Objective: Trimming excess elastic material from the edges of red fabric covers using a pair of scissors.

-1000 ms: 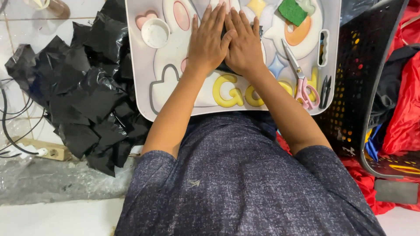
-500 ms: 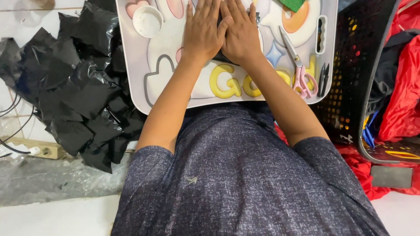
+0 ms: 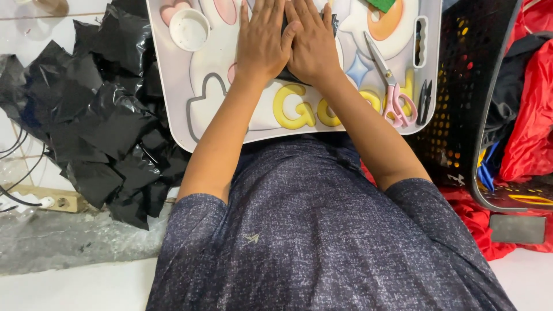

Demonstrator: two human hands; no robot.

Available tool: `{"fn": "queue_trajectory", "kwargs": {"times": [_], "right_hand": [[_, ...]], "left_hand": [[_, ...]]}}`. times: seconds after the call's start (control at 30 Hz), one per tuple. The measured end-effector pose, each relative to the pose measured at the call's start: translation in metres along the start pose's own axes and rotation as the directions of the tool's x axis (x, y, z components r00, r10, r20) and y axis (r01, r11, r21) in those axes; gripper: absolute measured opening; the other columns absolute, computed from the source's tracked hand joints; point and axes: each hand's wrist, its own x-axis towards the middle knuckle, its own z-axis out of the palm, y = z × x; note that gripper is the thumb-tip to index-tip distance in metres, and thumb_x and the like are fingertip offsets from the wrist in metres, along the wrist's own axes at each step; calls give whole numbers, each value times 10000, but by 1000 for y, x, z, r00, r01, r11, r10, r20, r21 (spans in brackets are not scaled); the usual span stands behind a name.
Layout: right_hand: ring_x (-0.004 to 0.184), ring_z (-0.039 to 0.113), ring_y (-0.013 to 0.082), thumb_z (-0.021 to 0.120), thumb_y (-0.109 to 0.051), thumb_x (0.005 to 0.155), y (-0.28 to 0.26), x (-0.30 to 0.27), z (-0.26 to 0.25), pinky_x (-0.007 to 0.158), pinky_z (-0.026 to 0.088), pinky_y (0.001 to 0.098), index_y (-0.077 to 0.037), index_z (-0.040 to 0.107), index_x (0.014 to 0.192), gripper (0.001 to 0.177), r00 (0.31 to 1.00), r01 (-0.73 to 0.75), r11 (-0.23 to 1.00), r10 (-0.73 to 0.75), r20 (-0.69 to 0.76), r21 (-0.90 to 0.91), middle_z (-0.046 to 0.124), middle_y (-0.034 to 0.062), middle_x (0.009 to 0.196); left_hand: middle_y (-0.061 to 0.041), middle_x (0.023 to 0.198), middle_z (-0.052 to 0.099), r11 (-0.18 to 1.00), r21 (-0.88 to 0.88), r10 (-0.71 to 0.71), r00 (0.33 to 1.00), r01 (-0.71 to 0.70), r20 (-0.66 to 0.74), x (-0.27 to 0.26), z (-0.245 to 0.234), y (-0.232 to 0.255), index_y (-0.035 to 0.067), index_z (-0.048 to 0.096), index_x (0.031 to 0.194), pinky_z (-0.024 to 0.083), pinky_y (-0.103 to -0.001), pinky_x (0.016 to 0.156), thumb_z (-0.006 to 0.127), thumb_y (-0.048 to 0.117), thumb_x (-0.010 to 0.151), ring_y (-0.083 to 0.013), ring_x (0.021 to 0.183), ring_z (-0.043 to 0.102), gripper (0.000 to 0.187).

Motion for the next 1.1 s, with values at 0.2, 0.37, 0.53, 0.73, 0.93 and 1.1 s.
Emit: {"fn": "queue_trajectory", "kwargs": {"times": [0.2, 0.37, 0.53, 0.73, 0.93, 1.1], "right_hand": [[1496, 365, 383, 510, -276, 1072, 1, 0, 0, 1213, 213, 618, -57, 423, 1549, 532, 1000, -13, 1000, 13, 14, -3, 437, 167, 1597], [1498, 371, 382, 461, -289, 1084, 4, 0, 2, 1220, 219, 596, -32, 407, 1556, 541, 1000, -10, 999, 10, 13, -43, 429, 190, 1599], [1512, 356, 356, 477, -339, 1081, 8, -1, 6, 1225, 225, 588, -56, 387, 1571, 573, 1000, -3, 998, 5, 19, -64, 420, 173, 1613], [1435, 446, 381, 553, -353, 1061, 6, -2, 4, 1183, 245, 577, -29, 499, 1489, 539, 998, 50, 999, -50, -37, 16, 538, 177, 1515], [1441, 433, 443, 690, -213, 1058, 0, 0, -7, 1186, 238, 611, 30, 384, 1543, 622, 997, 76, 996, -77, 26, 53, 447, 259, 1564], [1469, 372, 473, 571, -79, 1056, 4, -11, -3, 1197, 167, 624, 46, 362, 1545, 547, 997, 65, 993, -68, 25, 100, 417, 285, 1581]], "left_hand": [[-101, 1629, 405, 1000, 17, 5, 999, -6, 39, 1, -8, 2, 42, 376, 1566, 136, -539, 1227, 342, 471, 1106, -265, 1519, 282, 630], [-94, 1635, 395, 1000, -17, -2, 999, 3, 51, 4, -4, 2, 36, 364, 1570, 132, -545, 1232, 287, 506, 1092, -289, 1524, 274, 675], [-102, 1622, 407, 1000, -31, 2, 999, -1, 42, 3, -3, 0, 17, 387, 1557, 143, -554, 1224, 300, 491, 1092, -292, 1515, 259, 670], [-77, 1660, 390, 989, -121, -89, 995, 84, -43, -9, 4, -7, 81, 291, 1589, 181, -578, 1275, 312, 472, 1113, -256, 1558, 315, 616], [0, 1170, 692, 948, 38, -251, 814, 317, -523, -38, -3, -19, 156, 561, 1300, 371, -448, 872, 640, 284, 956, -236, 947, 598, 375], [-172, 850, 676, 931, 11, -344, 889, 364, -302, -53, -8, 1, -12, 606, 1087, 526, -448, 714, 614, 465, 933, -329, 777, 608, 501]]}}
